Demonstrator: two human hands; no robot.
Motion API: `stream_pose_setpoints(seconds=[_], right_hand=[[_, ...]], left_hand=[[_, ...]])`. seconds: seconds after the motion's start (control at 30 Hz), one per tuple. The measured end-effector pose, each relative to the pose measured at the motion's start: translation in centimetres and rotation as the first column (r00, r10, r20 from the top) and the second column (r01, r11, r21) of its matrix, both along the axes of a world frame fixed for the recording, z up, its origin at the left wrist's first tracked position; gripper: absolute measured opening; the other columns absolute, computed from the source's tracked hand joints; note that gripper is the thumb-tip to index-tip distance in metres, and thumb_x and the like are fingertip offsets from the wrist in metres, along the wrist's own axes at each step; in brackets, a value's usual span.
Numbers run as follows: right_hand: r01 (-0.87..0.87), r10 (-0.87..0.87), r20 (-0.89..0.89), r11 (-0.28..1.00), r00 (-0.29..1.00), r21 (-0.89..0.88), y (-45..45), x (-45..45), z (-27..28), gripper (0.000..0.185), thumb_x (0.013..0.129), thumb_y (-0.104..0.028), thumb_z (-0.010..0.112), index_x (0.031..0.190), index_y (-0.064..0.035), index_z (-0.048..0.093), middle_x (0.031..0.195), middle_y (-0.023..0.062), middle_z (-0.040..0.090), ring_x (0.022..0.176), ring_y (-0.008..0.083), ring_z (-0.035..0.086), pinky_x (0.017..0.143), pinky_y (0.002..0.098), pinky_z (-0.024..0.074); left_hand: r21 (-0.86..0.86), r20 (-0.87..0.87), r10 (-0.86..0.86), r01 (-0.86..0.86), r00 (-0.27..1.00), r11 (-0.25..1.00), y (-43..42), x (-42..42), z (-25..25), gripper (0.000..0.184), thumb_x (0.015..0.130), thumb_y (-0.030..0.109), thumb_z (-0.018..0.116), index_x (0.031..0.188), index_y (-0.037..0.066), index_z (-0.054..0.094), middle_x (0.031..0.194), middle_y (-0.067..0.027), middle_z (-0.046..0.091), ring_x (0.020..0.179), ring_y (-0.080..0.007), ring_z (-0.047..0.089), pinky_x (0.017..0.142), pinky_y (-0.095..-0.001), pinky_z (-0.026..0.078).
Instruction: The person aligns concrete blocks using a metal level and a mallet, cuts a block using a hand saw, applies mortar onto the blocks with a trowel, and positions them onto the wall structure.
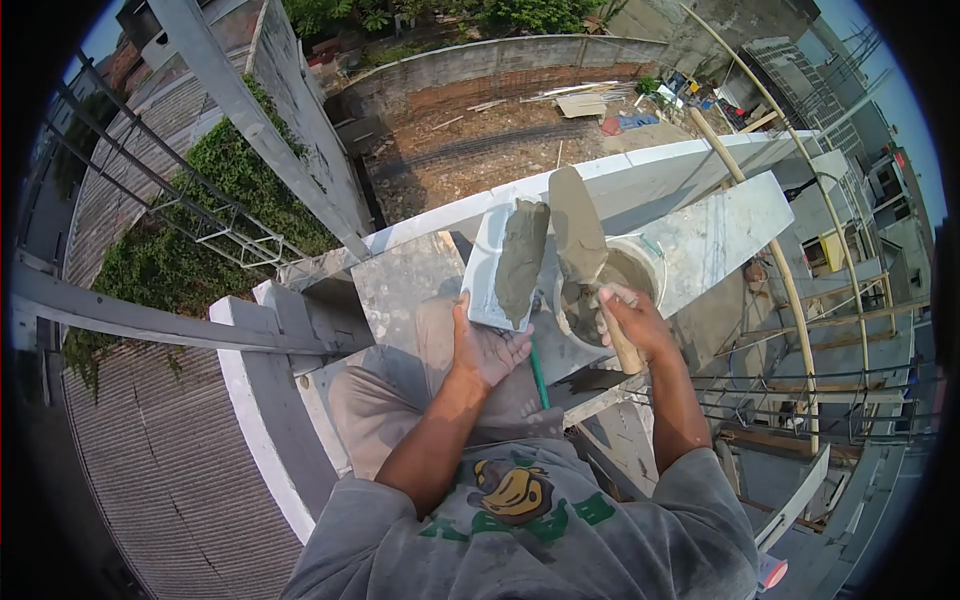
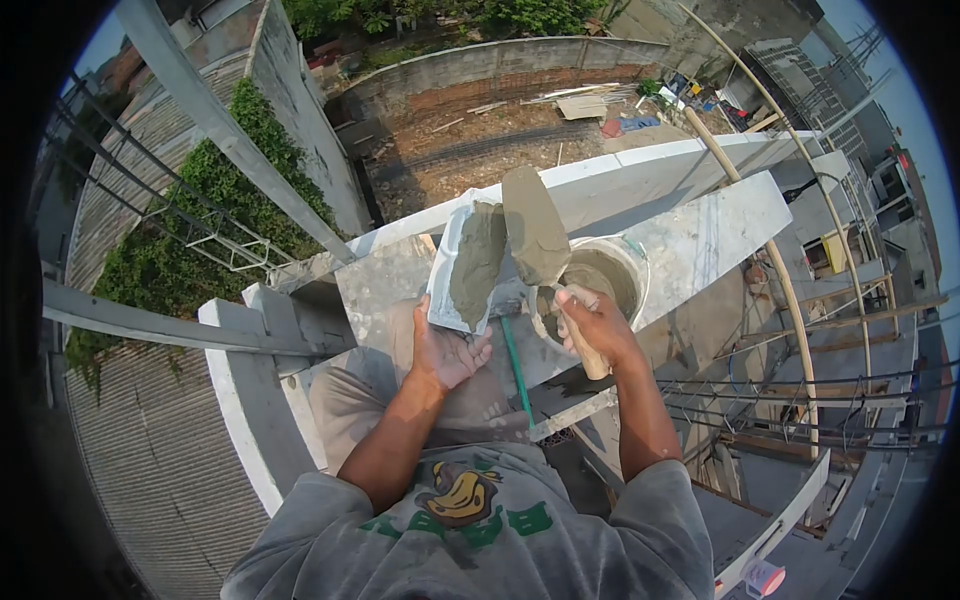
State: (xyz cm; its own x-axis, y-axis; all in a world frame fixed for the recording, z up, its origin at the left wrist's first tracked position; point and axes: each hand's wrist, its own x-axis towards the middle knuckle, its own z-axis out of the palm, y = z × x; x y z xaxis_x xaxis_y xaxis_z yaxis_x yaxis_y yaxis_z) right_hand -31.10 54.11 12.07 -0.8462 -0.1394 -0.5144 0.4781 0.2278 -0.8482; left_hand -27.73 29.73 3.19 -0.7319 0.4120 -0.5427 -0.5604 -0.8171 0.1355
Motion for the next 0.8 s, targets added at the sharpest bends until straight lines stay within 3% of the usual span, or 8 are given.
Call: stream_pose_setpoints(seconds=[0.1,0.27,0.43,0.5,0.53,0.63,0.73,0.8], right_hand=[[0.012,0.011,0.225,0.995,0.974,-0.098,-0.6,-0.5,2.0,0.048,0.091,-0.05,0.056,0.101,-0.0029,0.059,0.067,0.0073,0.058,0.048,0.0154,0.057,0.043,0.0282,0.0478],[-0.126,0.136,0.329,0.991,0.934,-0.053,-0.6,1.0,2.4,0.055,0.089,-0.053,0.056,0.105,-0.0008,0.057,0.068,0.0089,0.059,0.048,0.0168,0.058,0.042,0.0292,0.0483],[-0.293,0.294,0.36,0.954,0.885,-0.06,-0.1,3.4,1.5,0.055,0.09,-0.051,0.057,0.112,-0.0003,0.057,0.068,0.0081,0.058,0.048,0.0151,0.056,0.043,0.0279,0.0468],[-0.322,0.34,0.356,0.94,0.87,-0.109,0.1,4.3,1.6,0.054,0.091,-0.049,0.057,0.114,-0.0009,0.056,0.068,0.0076,0.058,0.048,0.0142,0.056,0.043,0.0274,0.0459],[-0.332,0.328,0.343,0.942,0.88,-0.05,0.2,4.8,1.3,0.051,0.091,-0.049,0.057,0.111,-0.0025,0.06,0.069,0.0063,0.059,0.049,0.0134,0.055,0.044,0.0274,0.0458],[-0.392,0.415,0.322,0.91,0.851,-0.136,1.8,5.2,0.5,0.048,0.09,-0.05,0.059,0.103,-0.0039,0.064,0.069,0.0051,0.059,0.051,0.0125,0.055,0.046,0.027,0.0462],[-0.436,0.408,0.301,0.9,0.862,0.027,2.7,5.4,2.3,0.045,0.089,-0.05,0.06,0.095,-0.0055,0.067,0.068,0.0043,0.058,0.052,0.0122,0.055,0.047,0.0262,0.0461],[-0.342,0.323,0.264,0.939,0.909,0.027,3.8,5.5,2.4,0.045,0.088,-0.05,0.06,0.093,-0.0052,0.067,0.068,0.0047,0.058,0.052,0.0125,0.055,0.047,0.0263,0.046]], left_hand=[[-0.015,-0.002,0.006,-0.006,1.0,1.0,0.4,0.1,-0.1,0.085,0.076,0.08,0.04,0.133,0.018,0.045,0.117,-0.0066,0.056,0.093,-0.0284,0.06,0.074,-0.0406,0.047],[0.014,0.001,0.019,-0.019,1.0,1.0,1.1,-0.1,-0.9,0.085,0.076,0.079,0.042,0.134,0.016,0.043,0.121,-0.0063,0.054,0.098,-0.0283,0.059,0.077,-0.04,0.046],[-0.031,-0.045,0.143,-0.144,0.989,0.989,1.9,-1.7,2.1,0.076,0.082,0.072,0.04,0.134,0.015,0.044,0.123,-0.0058,0.055,0.105,-0.0279,0.058,0.087,-0.0419,0.045],[0.011,-0.102,0.193,-0.193,0.976,0.981,2.0,-2.0,0.6,0.071,0.085,0.068,0.039,0.134,0.016,0.044,0.125,-0.0058,0.054,0.109,-0.0269,0.056,0.092,-0.0434,0.044],[0.031,-0.126,0.217,-0.215,0.968,0.976,1.9,-1.9,0.7,0.068,0.087,0.066,0.039,0.134,0.017,0.044,0.125,-0.0058,0.054,0.111,-0.0264,0.056,0.094,-0.0442,0.044],[0.017,-0.076,0.21,-0.209,0.975,0.978,1.9,-1.7,1.5,0.062,0.09,0.06,0.038,0.135,0.018,0.044,0.127,-0.0058,0.054,0.113,-0.0249,0.054,0.098,-0.0448,0.043],[-0.009,-0.073,0.19,-0.191,0.979,0.981,1.8,-2.0,1.2,0.071,0.086,0.067,0.039,0.137,0.018,0.041,0.131,-0.0065,0.051,0.116,-0.0271,0.053,0.096,-0.0452,0.042],[-0.066,0.018,0.119,-0.118,0.993,0.991,1.7,-2.1,1.2,0.078,0.081,0.073,0.04,0.136,0.018,0.043,0.128,-0.007,0.051,0.112,-0.0277,0.054,0.094,-0.0457,0.04]])
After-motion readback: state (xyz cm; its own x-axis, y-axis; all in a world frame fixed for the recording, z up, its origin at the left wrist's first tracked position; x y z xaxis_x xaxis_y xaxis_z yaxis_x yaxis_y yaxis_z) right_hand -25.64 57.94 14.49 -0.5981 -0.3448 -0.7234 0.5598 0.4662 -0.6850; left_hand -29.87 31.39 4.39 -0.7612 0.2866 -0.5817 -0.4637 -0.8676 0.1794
